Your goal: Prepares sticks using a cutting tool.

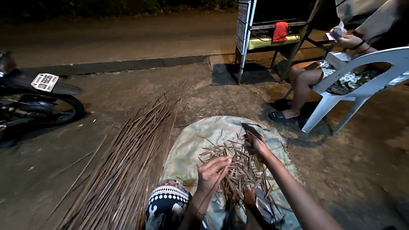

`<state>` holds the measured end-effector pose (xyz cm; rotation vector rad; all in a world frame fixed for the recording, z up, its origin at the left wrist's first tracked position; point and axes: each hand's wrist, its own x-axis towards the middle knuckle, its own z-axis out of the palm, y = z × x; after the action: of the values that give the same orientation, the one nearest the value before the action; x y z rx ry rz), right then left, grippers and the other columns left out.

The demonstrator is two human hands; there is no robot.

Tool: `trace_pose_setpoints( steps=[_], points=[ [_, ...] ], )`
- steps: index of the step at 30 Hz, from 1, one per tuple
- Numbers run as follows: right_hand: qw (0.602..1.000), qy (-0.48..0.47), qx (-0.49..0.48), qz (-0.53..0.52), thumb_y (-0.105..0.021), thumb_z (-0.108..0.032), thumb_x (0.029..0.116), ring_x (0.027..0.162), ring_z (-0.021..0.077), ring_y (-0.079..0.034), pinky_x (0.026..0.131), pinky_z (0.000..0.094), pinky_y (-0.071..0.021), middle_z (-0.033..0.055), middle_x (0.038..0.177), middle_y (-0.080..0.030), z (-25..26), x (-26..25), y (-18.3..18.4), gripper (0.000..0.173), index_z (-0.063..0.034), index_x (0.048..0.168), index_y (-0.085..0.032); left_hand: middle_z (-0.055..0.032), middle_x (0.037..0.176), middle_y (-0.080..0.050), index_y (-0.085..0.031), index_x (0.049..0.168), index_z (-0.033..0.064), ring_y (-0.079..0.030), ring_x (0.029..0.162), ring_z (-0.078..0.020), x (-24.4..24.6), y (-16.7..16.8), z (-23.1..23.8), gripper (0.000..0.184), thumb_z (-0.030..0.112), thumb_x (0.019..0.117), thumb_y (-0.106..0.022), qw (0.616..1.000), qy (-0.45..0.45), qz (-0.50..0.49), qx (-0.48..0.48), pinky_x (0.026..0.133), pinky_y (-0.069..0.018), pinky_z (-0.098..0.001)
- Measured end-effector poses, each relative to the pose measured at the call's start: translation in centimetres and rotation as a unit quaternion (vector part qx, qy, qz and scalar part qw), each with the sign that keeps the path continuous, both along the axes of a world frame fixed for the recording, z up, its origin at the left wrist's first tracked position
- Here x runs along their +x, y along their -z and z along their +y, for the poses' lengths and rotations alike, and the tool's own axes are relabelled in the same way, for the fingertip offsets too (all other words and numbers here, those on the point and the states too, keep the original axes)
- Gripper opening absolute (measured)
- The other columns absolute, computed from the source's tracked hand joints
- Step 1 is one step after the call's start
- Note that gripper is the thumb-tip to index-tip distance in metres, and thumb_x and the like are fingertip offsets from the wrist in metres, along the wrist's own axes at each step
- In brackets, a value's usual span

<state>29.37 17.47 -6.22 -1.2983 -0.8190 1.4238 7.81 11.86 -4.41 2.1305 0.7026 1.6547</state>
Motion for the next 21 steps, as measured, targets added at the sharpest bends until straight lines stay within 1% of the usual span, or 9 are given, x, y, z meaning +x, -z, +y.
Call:
trace_pose_setpoints(
  steps=[2, 5, 8, 10, 13, 16, 18, 20, 21],
  points=[
    [1.000, 0.002, 0.006, 0.005, -0.024, -0.023, 0.1136, 0.040, 0.0020, -0.036, 0.040, 0.0184, -0.0337, -0.0067, 0.054, -0.043, 0.0, -0.2, 0.0, 0.046, 0.0011, 0.100, -0.062, -0.0121, 0.103, -0.078, -0.076, 0.093, -0.0031, -0.074, 0.101, -0.0116, -0.2, -0.1, -0.2, 0.008, -0.002, 0.0880, -0.070, 0.999, -0.015, -0.010, -0.047, 0.090, -0.0593, -0.0236],
    [0.989, -0.014, 0.109, -0.094, -0.042, -0.015, 0.1089, 0.048, -0.0010, -0.039, 0.048, 0.0168, -0.0357, -0.0083, 0.059, -0.046, 0.0, -0.9, 0.1, 0.031, 0.0013, 0.096, -0.065, -0.0121, 0.105, -0.077, -0.076, 0.093, -0.0060, -0.074, 0.103, -0.0125, -1.0, -0.4, -0.4, 0.010, -0.005, 0.0861, -0.068, 0.991, -0.038, -0.051, -0.114, 0.091, -0.0597, -0.0249],
    [0.957, -0.127, 0.182, -0.187, -0.051, -0.021, 0.1057, 0.058, 0.0004, -0.045, 0.057, 0.0204, -0.0412, -0.0046, 0.070, -0.053, -0.6, -2.3, -0.3, 0.029, 0.0020, 0.104, -0.069, -0.0134, 0.107, -0.077, -0.076, 0.092, -0.0065, -0.074, 0.103, -0.0121, -1.5, -0.4, -0.2, 0.011, -0.005, 0.0861, -0.068, 0.991, -0.071, -0.046, -0.105, 0.092, -0.0593, -0.0241],
    [0.939, -0.186, 0.201, -0.207, -0.055, -0.027, 0.1043, 0.061, 0.0011, -0.047, 0.060, 0.0220, -0.0432, -0.0038, 0.072, -0.055, -1.0, -3.6, -1.0, 0.031, -0.0004, 0.103, -0.070, -0.0143, 0.108, -0.077, -0.076, 0.093, -0.0065, -0.074, 0.104, -0.0120, -1.6, -0.4, 0.1, 0.011, -0.005, 0.0866, -0.068, 0.993, -0.083, -0.038, -0.080, 0.092, -0.0589, -0.0237],
    [0.949, -0.142, 0.204, -0.194, -0.055, -0.024, 0.1041, 0.059, 0.0001, -0.047, 0.059, 0.0214, -0.0429, -0.0043, 0.071, -0.056, -1.2, -4.1, -1.3, 0.030, 0.0007, 0.103, -0.071, -0.0145, 0.103, -0.078, -0.076, 0.091, -0.0072, -0.075, 0.102, -0.0129, -1.5, -0.6, 0.1, 0.010, -0.004, 0.0854, -0.069, 0.994, -0.084, -0.048, -0.058, 0.091, -0.0595, -0.0243],
    [0.972, -0.055, 0.175, -0.147, -0.051, -0.011, 0.1036, 0.055, -0.0026, -0.044, 0.054, 0.0172, -0.0403, -0.0067, 0.068, -0.054, -0.5, -1.9, -0.2, 0.023, 0.0043, 0.102, -0.069, -0.0122, 0.101, -0.078, -0.076, 0.090, -0.0046, -0.075, 0.102, -0.0119, -1.4, -0.9, -0.6, 0.007, -0.002, 0.0867, -0.070, 0.997, -0.058, -0.046, -0.039, 0.092, -0.0590, -0.0244],
    [0.973, -0.008, 0.170, -0.156, -0.050, -0.009, 0.1037, 0.054, -0.0026, -0.044, 0.053, 0.0174, -0.0400, -0.0074, 0.066, -0.052, 0.0, -0.1, 0.9, 0.023, 0.0047, 0.099, -0.068, -0.0104, 0.102, -0.078, -0.076, 0.091, -0.0019, -0.074, 0.102, -0.0108, -1.2, -0.9, -1.0, 0.006, 0.000, 0.0887, -0.070, 0.998, -0.030, -0.039, -0.028, 0.092, -0.0589, -0.0241],
    [0.952, 0.008, 0.170, -0.253, -0.047, -0.016, 0.1062, 0.057, 0.0029, -0.044, 0.058, 0.0241, -0.0415, -0.0037, 0.067, -0.049, 0.0, 0.9, 1.5, 0.029, 0.0030, 0.100, -0.067, -0.0110, 0.103, -0.078, -0.075, 0.093, -0.0010, -0.075, 0.103, -0.0124, -1.0, -0.7, -1.1, 0.005, 0.001, 0.0907, -0.070, 1.000, -0.008, -0.024, -0.014, 0.092, -0.0594, -0.0252],
    [0.934, 0.003, 0.160, -0.319, -0.043, -0.020, 0.1079, 0.061, 0.0117, -0.049, 0.063, 0.0336, -0.0449, 0.0033, 0.070, -0.052, -0.2, 1.0, 1.2, 0.033, 0.0035, 0.104, -0.065, -0.0117, 0.103, -0.078, -0.075, 0.093, -0.0015, -0.074, 0.103, -0.0129, -0.8, -0.6, -1.1, 0.006, 0.000, 0.0913, -0.070, 1.000, -0.003, -0.016, -0.013, 0.093, -0.0591, -0.0254]
  ],
)
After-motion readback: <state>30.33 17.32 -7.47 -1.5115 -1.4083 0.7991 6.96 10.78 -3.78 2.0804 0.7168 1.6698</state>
